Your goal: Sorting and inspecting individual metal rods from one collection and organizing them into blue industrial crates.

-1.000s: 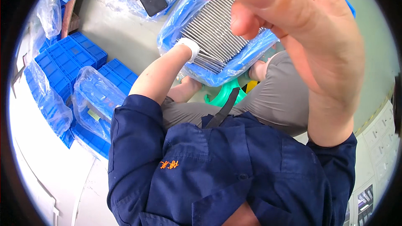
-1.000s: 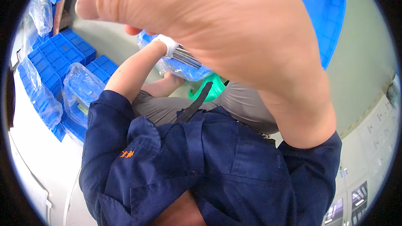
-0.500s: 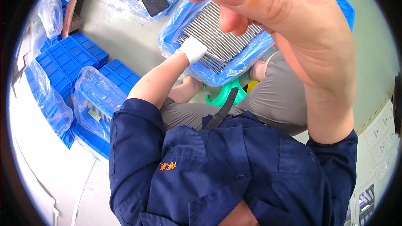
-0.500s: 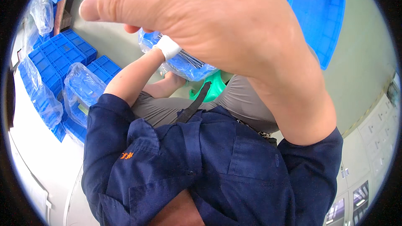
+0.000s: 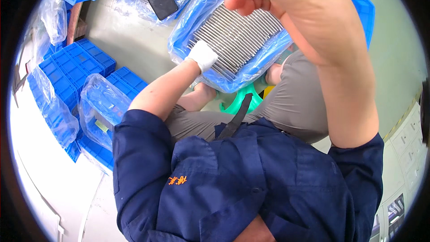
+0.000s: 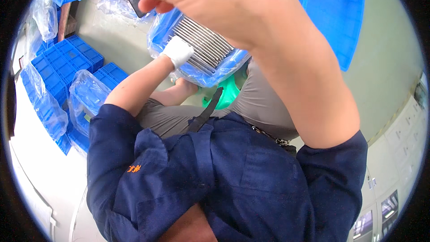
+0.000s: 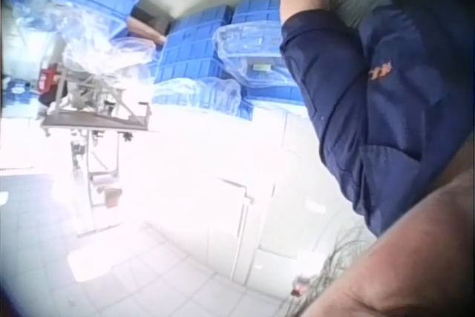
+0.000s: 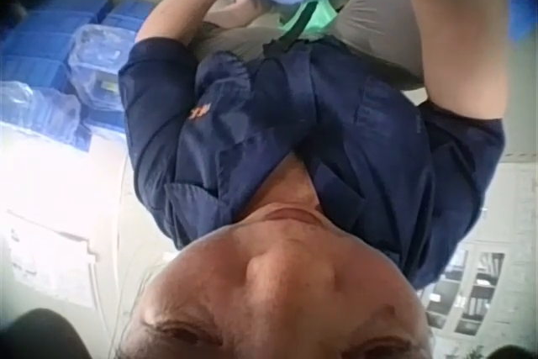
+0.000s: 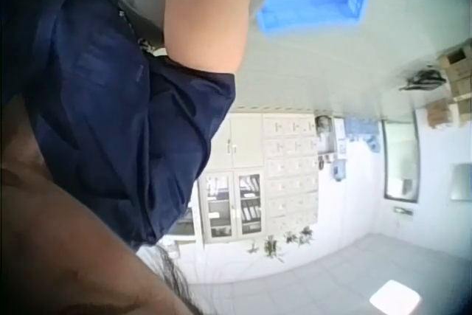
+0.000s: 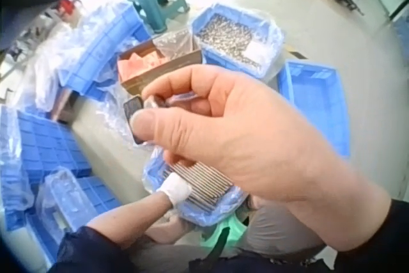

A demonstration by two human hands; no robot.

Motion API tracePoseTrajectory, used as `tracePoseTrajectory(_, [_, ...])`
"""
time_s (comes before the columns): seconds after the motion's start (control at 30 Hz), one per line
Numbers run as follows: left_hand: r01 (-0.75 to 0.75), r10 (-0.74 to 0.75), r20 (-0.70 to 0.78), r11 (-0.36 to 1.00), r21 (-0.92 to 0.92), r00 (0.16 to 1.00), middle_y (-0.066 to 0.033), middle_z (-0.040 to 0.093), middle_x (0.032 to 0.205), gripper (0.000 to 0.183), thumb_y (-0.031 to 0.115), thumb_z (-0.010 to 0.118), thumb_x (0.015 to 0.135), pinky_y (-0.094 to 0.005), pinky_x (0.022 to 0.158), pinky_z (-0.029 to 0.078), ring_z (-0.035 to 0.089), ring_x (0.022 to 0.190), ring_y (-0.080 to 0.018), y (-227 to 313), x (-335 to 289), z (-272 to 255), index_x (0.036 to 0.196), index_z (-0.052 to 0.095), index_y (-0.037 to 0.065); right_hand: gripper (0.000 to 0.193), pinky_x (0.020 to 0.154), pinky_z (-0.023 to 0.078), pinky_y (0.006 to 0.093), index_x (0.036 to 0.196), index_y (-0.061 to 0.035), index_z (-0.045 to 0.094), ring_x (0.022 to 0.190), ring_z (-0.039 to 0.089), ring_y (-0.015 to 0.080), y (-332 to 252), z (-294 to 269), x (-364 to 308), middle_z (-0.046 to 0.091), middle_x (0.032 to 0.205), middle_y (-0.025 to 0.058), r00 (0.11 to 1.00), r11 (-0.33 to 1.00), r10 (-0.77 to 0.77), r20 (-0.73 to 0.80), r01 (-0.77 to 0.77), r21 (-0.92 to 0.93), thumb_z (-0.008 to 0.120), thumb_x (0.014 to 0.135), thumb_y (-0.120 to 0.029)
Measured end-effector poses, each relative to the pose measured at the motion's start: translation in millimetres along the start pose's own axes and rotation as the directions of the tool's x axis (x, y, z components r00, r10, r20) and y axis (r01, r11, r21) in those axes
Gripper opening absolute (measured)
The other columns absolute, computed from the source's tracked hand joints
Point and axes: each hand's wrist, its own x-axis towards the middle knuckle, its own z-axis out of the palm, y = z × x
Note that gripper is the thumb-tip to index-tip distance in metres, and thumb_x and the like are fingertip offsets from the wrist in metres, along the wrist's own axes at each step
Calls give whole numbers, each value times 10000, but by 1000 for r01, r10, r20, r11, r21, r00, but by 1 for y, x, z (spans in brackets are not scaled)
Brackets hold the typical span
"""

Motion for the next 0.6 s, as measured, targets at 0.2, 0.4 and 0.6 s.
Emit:
tracePoseTrajectory(0.2, [229,-184,335,968,-101,924,-130,591,694,121,137,474,723,-373,605,452,590,684,-280,-15,-49,-81,730,584,87,258,574,421,182,955,-9,501,622,499,75,10,-5,3,559,784,36,991,990,-136,-4,136,41,601,784,-175])
tracePoseTrajectory(0.4, [496,-381,333,507,-705,863,-108,596,833,203,235,491,755,-347,713,422,555,789,-274,-2,-106,-133,880,561,91,188,567,428,206,930,-37,507,614,514,98,16,-16,17,562,768,36,977,959,-206,-64,214,186,565,802,-162])
tracePoseTrajectory(0.6, [188,-454,347,-360,-914,821,-10,476,642,407,227,563,769,-203,470,347,417,509,-74,38,-124,-181,1119,474,40,144,594,484,225,923,-44,517,671,561,98,37,-50,37,594,832,64,946,914,-324,-26,321,248,538,804,-121])
